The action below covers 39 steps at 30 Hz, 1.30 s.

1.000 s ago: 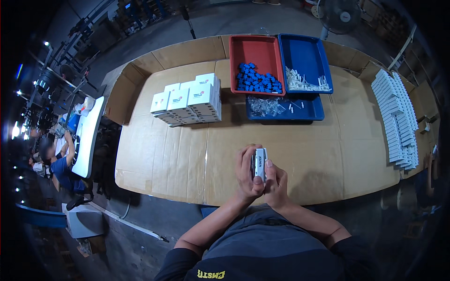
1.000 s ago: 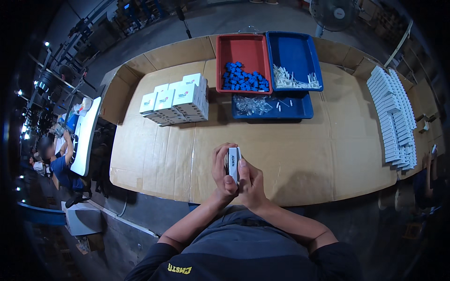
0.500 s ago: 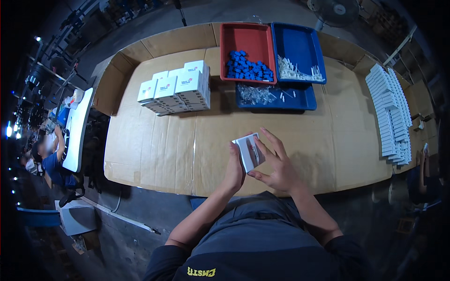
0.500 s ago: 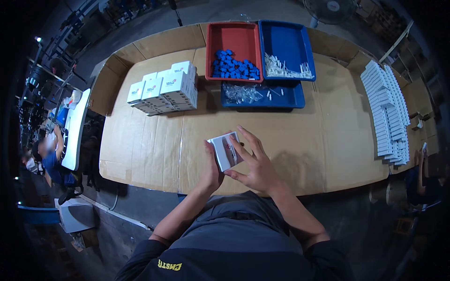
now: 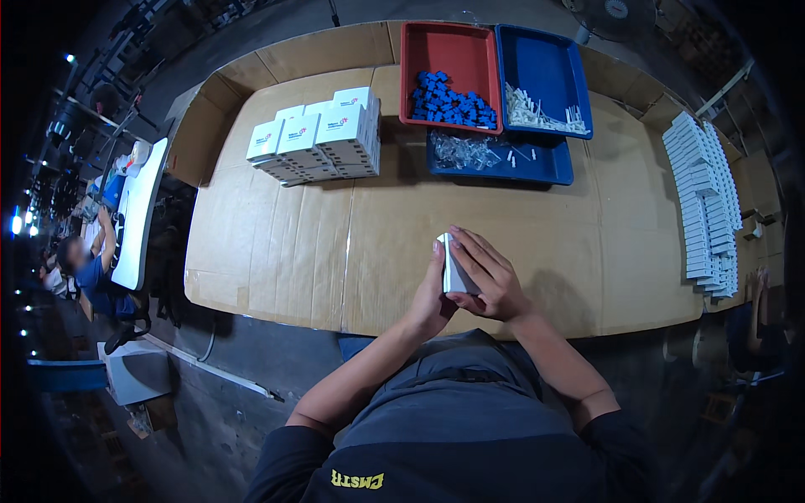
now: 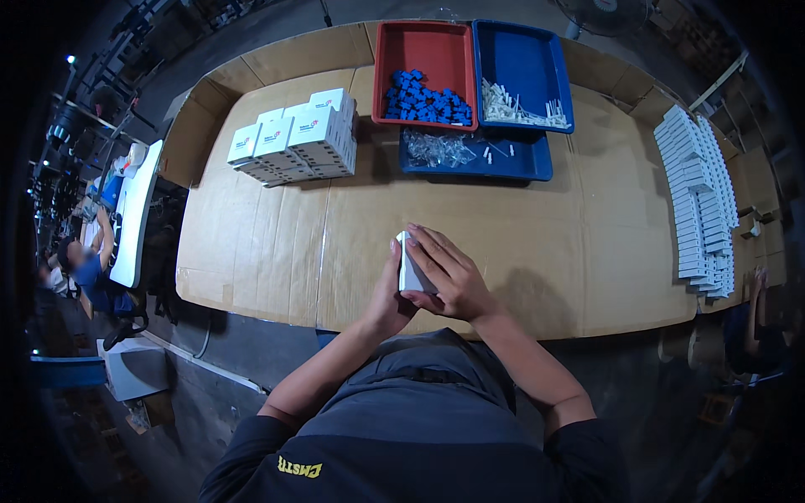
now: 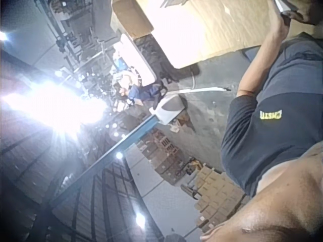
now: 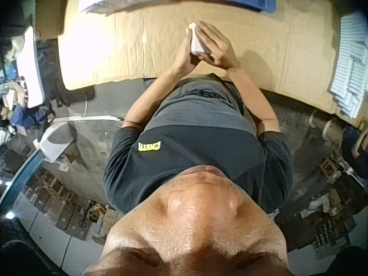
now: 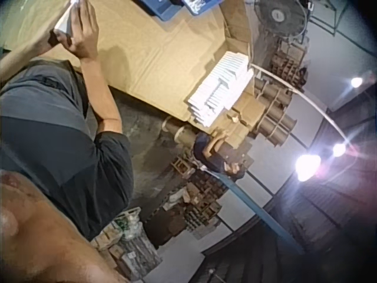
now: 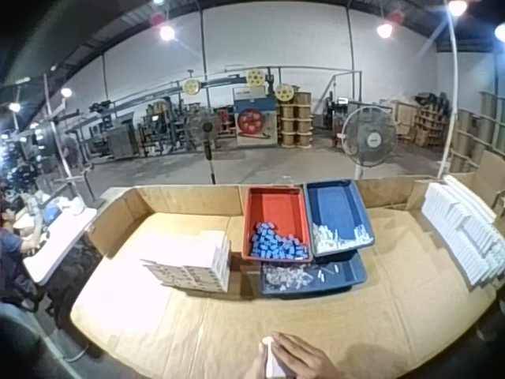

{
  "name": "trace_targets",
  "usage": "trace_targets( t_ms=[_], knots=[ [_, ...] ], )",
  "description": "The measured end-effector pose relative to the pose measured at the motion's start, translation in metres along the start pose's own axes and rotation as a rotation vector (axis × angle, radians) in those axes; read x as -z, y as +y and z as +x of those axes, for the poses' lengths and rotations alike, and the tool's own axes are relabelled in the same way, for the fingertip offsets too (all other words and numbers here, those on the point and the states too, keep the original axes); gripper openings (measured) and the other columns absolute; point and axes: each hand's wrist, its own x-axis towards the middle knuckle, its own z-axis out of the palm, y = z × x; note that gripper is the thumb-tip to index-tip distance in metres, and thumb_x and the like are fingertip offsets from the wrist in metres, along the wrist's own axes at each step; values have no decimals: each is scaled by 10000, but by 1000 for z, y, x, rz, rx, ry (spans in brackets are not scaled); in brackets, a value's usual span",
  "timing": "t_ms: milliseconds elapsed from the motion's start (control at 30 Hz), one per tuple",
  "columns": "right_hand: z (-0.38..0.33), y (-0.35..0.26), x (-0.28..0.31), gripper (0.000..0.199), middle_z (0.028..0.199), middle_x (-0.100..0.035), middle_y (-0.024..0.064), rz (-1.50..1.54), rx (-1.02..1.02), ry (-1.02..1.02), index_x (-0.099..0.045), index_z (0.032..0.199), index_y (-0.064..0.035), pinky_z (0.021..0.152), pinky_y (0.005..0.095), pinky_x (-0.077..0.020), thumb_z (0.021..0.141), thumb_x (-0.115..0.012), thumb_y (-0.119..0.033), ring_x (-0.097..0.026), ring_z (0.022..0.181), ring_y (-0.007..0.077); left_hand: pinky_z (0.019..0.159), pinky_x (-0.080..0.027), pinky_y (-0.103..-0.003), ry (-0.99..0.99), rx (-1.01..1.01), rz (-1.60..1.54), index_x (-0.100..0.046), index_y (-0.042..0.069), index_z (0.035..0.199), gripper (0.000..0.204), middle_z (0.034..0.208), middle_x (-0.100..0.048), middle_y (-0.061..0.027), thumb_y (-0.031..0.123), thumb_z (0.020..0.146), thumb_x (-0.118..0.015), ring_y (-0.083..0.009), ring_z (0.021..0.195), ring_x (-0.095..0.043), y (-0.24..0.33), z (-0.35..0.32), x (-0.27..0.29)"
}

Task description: Packing electronic components or switches into small white boxes.

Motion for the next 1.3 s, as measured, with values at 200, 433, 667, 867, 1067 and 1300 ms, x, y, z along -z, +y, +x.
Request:
trace_targets(
  t_ms=[200, 433, 667, 867, 1067, 1300],
  knots=[
    [-10, 5, -9, 635, 1427, -566, 295, 130, -104, -24, -570, 1388, 89, 1117, 452, -465, 985, -653, -395, -567, 1329, 430, 1015, -513, -366, 47, -14, -16, -496, 141, 1442, 704, 1283, -629, -71, 702, 1034, -372, -207, 1170, -631, 0, 1, -4],
    [-17, 21, -31, 560, 1391, -631, 224, 869, -780, 232, -618, 1359, 45, 1137, 395, -426, 1123, -399, -412, -578, 1337, 301, 1130, -499, -538, -28, 153, -456, -479, -12, 1389, 689, 1387, -542, -244, 590, 1075, -362, -415, 1296, -567, 6, 14, 17],
    [-24, 29, -22, 425, 1216, -715, 158, 690, -910, 274, -683, 1255, 43, 1028, 349, -487, 1116, -468, -296, -669, 1149, 230, 1111, -499, -496, -53, 10, -336, -450, -14, 1435, 629, 1378, -558, -257, 505, 1089, -371, -413, 1242, -611, 13, 14, 26],
    [-8, -2, -12, 421, 1209, -687, 112, 884, -1114, 238, -618, 1341, 16, 953, 323, -519, 1070, -585, -305, -657, 1086, 179, 1161, -380, -457, 47, -748, 642, -204, 111, 1637, 775, 1497, -436, -189, 276, 1003, -618, -313, 1385, -484, 12, 8, 11],
    [12, -29, -20, 514, 1325, -620, 116, 1025, -906, 199, -516, 1443, -9, 978, 327, -514, 1013, -691, -229, -612, 1176, 183, 1199, -292, -487, 10, -1007, 1107, -179, -45, 1604, 972, 1537, -371, -255, 396, 910, -698, -379, 1465, -353, 7, 8, 18],
    [16, -51, -40, 540, 1314, -619, 86, 1202, -851, 320, -482, 1472, 27, 1019, 281, -461, 1046, -643, -261, -587, 1179, 140, 1056, -435, -510, 148, -1343, 1127, -384, -88, 1485, 1071, 1364, -494, -288, 763, 869, -589, -410, 1280, -493, 17, 15, 15]
  ],
)
